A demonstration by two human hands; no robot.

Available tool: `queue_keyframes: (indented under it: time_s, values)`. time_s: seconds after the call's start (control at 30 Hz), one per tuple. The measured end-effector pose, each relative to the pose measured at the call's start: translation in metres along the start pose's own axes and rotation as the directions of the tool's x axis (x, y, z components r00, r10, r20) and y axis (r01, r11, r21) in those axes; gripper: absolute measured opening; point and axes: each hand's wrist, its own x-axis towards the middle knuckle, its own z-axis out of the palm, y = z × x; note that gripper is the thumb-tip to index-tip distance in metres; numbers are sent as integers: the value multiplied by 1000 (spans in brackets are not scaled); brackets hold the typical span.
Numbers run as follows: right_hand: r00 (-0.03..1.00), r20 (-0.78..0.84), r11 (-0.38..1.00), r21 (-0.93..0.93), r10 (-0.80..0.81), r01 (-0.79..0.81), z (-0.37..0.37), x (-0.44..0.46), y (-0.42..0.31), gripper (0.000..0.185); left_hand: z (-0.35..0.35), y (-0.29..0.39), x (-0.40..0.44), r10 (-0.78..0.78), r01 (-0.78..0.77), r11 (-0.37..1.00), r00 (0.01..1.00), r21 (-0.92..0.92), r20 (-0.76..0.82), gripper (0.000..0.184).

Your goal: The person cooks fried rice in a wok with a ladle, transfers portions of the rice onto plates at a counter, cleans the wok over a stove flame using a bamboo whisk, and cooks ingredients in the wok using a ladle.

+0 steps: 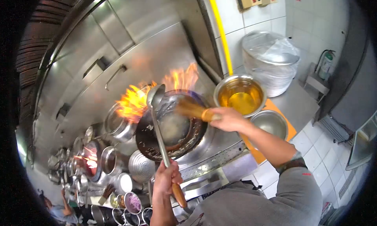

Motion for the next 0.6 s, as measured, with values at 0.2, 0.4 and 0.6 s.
queue_keyframes:
  time_s: [0.2, 0.4, 0.6]
  values:
    - [942, -309, 851, 522, 130, 54, -89, -46, 19, 53, 99, -52, 73, -40, -13, 980, 963, 197, 265, 21]
    - [944, -186, 962, -32, -273, 272, -97, -17, -18, 50, 194, -164, 194, 155, -251, 924, 935, 287, 319, 30]
    - [913, 251, 813, -423, -321, 401, -11, 69, -73, 46, 218, -141, 207, 97, -131, 974, 978, 183, 185, 25]
